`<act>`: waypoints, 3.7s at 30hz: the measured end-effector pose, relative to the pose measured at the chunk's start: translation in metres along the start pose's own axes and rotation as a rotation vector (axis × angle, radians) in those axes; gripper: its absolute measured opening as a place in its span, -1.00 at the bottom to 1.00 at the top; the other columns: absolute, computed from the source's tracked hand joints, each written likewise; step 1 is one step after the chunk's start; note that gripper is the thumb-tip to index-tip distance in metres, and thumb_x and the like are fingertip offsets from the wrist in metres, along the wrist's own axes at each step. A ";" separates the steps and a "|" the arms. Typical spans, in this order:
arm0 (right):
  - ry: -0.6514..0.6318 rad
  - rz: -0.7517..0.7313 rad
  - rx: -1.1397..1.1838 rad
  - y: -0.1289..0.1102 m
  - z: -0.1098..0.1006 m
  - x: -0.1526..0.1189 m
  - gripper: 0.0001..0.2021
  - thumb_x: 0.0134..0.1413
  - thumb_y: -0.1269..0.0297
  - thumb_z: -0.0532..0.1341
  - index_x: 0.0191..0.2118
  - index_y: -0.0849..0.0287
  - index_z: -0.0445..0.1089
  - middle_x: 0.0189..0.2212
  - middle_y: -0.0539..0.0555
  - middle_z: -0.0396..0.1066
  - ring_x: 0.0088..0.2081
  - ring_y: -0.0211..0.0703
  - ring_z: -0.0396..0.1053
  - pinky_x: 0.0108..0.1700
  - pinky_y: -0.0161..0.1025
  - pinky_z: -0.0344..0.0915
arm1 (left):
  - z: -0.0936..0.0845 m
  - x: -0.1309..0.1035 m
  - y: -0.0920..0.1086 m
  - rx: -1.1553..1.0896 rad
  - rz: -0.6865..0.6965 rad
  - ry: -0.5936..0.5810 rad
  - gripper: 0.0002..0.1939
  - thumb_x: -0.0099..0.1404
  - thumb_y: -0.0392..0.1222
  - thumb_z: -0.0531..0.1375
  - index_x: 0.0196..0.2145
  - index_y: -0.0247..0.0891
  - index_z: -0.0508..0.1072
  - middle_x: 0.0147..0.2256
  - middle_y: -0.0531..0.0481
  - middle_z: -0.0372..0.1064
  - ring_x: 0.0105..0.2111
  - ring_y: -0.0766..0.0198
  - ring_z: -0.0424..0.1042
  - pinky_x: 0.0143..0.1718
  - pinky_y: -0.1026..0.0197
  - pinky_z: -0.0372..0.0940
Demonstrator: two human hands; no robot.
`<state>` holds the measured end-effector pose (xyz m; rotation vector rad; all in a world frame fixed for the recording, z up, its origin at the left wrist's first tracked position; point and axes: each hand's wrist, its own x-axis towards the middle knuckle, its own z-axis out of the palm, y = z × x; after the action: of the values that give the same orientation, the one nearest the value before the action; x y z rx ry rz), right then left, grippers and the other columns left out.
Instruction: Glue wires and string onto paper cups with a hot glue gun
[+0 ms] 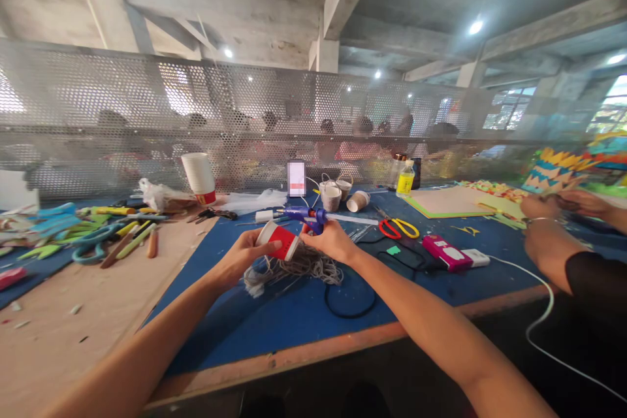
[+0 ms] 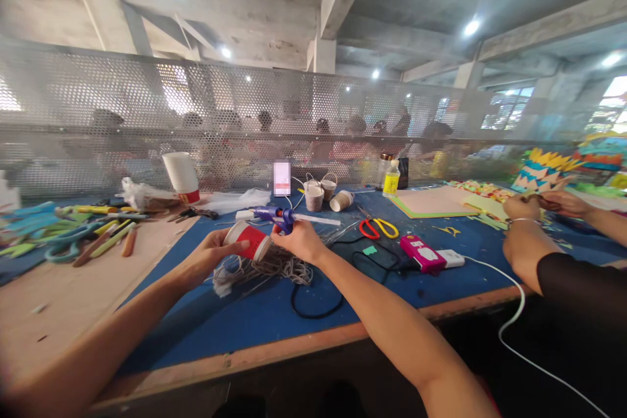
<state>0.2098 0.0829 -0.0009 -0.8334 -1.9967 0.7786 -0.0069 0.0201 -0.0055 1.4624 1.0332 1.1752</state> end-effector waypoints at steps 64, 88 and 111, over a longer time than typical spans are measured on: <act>0.143 -0.056 0.017 -0.002 0.001 -0.007 -0.69 0.18 -0.02 0.21 -0.21 0.14 0.43 -0.39 0.02 0.50 -0.50 -0.22 0.42 -0.34 -0.29 0.37 | -0.008 0.006 0.004 -0.306 0.037 0.244 -0.71 0.07 -0.14 0.42 -0.25 -0.32 0.59 -0.28 -0.11 0.58 -0.27 0.17 0.51 -0.08 0.16 0.34; 0.138 -0.313 -0.252 -0.001 0.005 -0.009 -0.70 0.25 0.02 0.18 -0.36 0.14 0.39 -0.39 0.05 0.38 -0.35 -0.17 0.36 -0.27 -0.29 0.29 | -0.019 0.008 0.007 -0.206 0.112 0.410 -0.62 0.01 0.00 0.43 -0.24 -0.25 0.59 -0.30 -0.05 0.61 -0.30 0.10 0.54 -0.16 0.14 0.36; 0.149 -0.297 -0.312 0.000 0.007 -0.009 -0.71 0.25 0.02 0.18 -0.38 0.12 0.34 -0.42 0.04 0.37 -0.39 -0.17 0.34 -0.30 -0.28 0.28 | -0.022 0.008 0.000 -0.220 0.097 0.400 -0.59 0.04 0.00 0.43 -0.20 -0.28 0.56 -0.36 -0.02 0.59 -0.36 0.11 0.53 -0.20 0.13 0.34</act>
<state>0.2075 0.0742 -0.0080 -0.7208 -2.0718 0.2320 -0.0275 0.0320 -0.0025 1.1397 1.0646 1.6420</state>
